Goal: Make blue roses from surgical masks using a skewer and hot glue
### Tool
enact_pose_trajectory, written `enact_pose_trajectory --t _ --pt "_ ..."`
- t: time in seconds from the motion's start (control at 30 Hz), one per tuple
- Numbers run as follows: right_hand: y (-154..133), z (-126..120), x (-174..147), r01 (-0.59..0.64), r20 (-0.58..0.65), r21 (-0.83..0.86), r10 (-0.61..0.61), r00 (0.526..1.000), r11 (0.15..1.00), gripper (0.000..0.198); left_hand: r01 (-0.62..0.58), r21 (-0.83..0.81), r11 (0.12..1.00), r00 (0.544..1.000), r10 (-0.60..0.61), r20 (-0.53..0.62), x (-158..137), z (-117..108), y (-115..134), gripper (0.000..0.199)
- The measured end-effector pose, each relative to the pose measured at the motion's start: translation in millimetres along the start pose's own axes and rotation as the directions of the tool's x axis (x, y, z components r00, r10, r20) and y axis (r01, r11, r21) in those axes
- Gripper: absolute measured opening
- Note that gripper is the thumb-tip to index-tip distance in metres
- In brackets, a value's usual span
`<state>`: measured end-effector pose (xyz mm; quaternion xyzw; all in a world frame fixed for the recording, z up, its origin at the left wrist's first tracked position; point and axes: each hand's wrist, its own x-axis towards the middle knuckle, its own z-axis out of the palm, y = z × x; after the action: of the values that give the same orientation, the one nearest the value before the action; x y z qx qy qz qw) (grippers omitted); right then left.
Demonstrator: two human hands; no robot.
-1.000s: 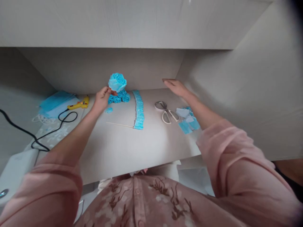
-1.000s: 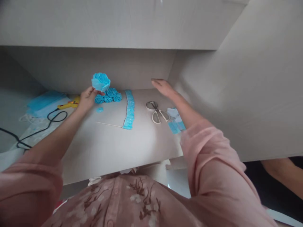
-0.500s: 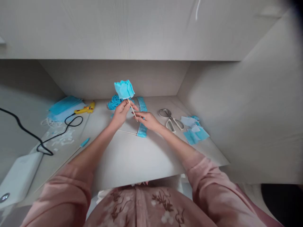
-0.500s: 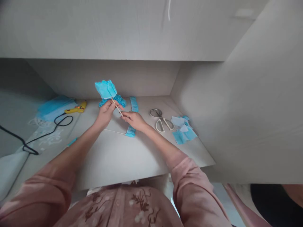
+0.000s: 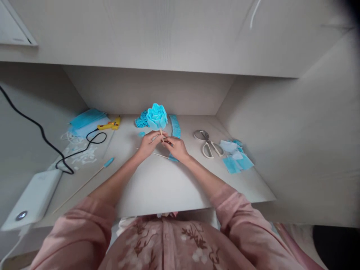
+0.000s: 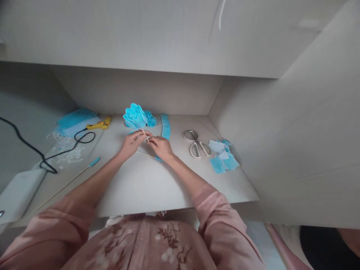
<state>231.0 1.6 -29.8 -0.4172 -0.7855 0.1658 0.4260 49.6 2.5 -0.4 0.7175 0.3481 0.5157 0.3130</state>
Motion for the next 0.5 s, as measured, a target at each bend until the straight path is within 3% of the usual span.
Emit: enact_pose_trajectory --t 0.17,0.33,0.5 --pt "1 9 -6 0.029 0.005 -0.044 -0.029 1.000 0.999 0.016 -0.077 0.073 0.994 0.997 0.076 0.019 -8 3 -6 0.037" --pt "2 10 -9 0.063 -0.005 -0.055 -0.063 0.998 0.997 0.024 -0.079 0.073 0.994 0.996 0.077 0.034 -11 6 -13 0.049" --pt "3 7 -9 0.086 -0.043 -0.001 -0.086 0.995 0.996 0.031 -0.091 -0.047 0.995 0.986 0.083 -0.143 -2 -6 -8 0.075"
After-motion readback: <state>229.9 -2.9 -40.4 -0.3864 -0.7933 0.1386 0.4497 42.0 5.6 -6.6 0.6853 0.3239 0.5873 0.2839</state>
